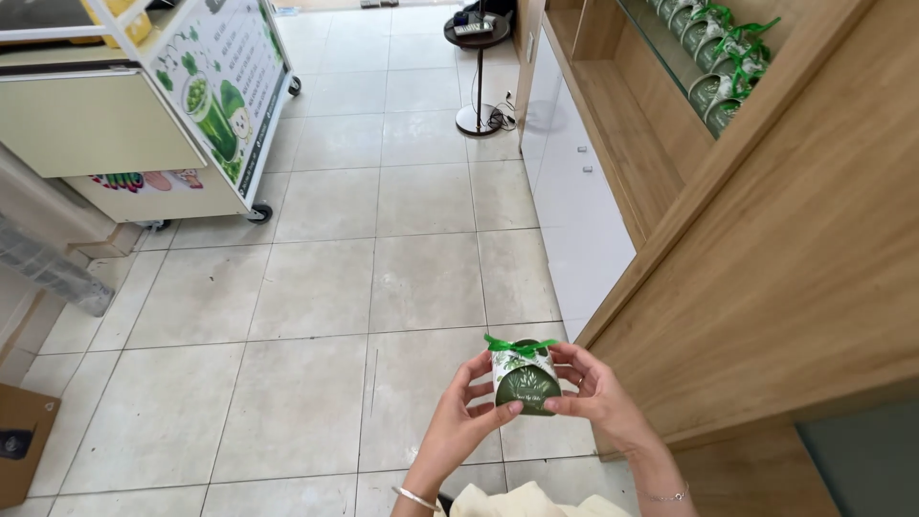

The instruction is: Take packaged items from a desk and arrange them on a display shelf.

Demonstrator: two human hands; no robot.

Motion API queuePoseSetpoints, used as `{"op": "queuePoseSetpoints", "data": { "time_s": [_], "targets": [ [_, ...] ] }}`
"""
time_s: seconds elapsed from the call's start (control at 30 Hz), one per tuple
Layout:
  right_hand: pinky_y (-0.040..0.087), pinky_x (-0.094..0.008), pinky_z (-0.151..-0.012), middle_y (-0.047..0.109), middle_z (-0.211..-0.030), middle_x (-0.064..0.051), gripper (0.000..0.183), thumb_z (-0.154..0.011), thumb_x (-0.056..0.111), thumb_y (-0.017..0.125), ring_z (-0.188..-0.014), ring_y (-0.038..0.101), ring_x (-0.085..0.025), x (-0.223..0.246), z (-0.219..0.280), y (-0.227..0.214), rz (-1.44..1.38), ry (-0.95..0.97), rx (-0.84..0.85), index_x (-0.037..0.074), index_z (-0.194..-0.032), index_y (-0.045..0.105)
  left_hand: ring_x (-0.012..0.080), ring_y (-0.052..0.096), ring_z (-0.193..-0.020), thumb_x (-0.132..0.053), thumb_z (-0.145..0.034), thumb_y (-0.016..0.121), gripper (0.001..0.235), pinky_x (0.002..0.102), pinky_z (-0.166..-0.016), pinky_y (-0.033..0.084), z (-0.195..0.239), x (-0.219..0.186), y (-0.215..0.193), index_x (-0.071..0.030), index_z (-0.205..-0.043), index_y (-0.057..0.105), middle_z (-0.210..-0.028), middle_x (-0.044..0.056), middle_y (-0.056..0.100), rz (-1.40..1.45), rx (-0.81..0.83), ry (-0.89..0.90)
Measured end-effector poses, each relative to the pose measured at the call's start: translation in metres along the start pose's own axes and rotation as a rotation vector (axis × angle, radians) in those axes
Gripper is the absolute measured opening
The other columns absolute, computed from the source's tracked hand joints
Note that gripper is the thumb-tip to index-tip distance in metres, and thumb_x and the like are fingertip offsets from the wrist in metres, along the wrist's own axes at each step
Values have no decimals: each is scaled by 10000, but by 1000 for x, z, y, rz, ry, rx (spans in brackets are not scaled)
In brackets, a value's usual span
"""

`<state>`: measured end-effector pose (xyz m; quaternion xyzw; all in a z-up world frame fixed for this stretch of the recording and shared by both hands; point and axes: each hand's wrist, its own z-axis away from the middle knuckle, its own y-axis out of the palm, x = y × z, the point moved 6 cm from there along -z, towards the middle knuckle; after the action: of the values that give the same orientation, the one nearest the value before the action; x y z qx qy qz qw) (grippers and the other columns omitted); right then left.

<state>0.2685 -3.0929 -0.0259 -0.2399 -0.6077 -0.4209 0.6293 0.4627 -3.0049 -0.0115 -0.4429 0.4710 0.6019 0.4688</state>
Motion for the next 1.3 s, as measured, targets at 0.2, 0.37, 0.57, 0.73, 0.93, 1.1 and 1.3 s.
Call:
{"op": "queuePoseSetpoints", "data": {
  "time_s": [0.2,0.37,0.57,0.73,0.93,1.1,1.3],
  "targets": [
    [575,-380,-919,604,-1367,-118,881,-672,122,889,-1202,591,-226,11,-76,-33,-57,1,-102,21,-1453,495,263,681,-1138,-229,-647,925,984,358,-918,595,-99,-17,-11,-36,-1482,441,-1298,155,669,-26,89,-159],
    [553,-385,-974,621,-1368,-139,797,-715,161,872,-1253,594,-233,9,-148,-62,-97,-48,-223,-8,-1411,522,255,675,-1149,-248,-639,938,976,348,-927,592,-200,-16,-28,-23,-1461,464,-1289,135,672,-72,164,-166],
    [533,-394,-1019,633,-1382,-166,644,-784,60,815,-1292,584,-240,46,-254,-76,-134,-162,-418,-46,-1360,548,237,610,-1296,-194,-733,877,888,376,-991,593,-340,-47,-44,-17,-1482,435,-1476,96,561,20,295,-111],
    [490,-353,-1068,614,-1404,-148,578,-832,-5,750,-1323,561,-224,72,-332,-91,-132,-305,-565,-48,-1371,546,255,579,-1330,-132,-760,854,862,384,-1026,570,-441,-88,-55,-12,-1491,413,-1503,112,517,56,432,-50],
    [510,-333,-1019,652,-1368,-142,432,-909,5,695,-1281,584,-198,101,-378,-116,-126,-436,-860,-48,-1331,614,269,614,-1290,-101,-767,849,858,377,-1020,582,-538,-122,-28,-10,-1487,393,-1462,135,532,-45,603,-33],
    [516,-312,-1025,639,-1375,-126,527,-883,-45,716,-1304,572,-191,129,-395,-151,5,-529,-1049,-46,-1393,586,239,558,-1345,-32,-870,729,782,379,-1037,567,-603,-139,26,21,-1534,320,-1550,109,448,113,757,-18],
    [577,-281,-948,633,-1372,-114,583,-881,-120,688,-1252,603,-173,154,-415,-217,102,-568,-1269,-34,-1440,545,198,488,-1427,10,-960,638,688,322,-1136,441,-668,-143,110,37,-1573,326,-1570,141,484,157,864,137]
  ]
}}
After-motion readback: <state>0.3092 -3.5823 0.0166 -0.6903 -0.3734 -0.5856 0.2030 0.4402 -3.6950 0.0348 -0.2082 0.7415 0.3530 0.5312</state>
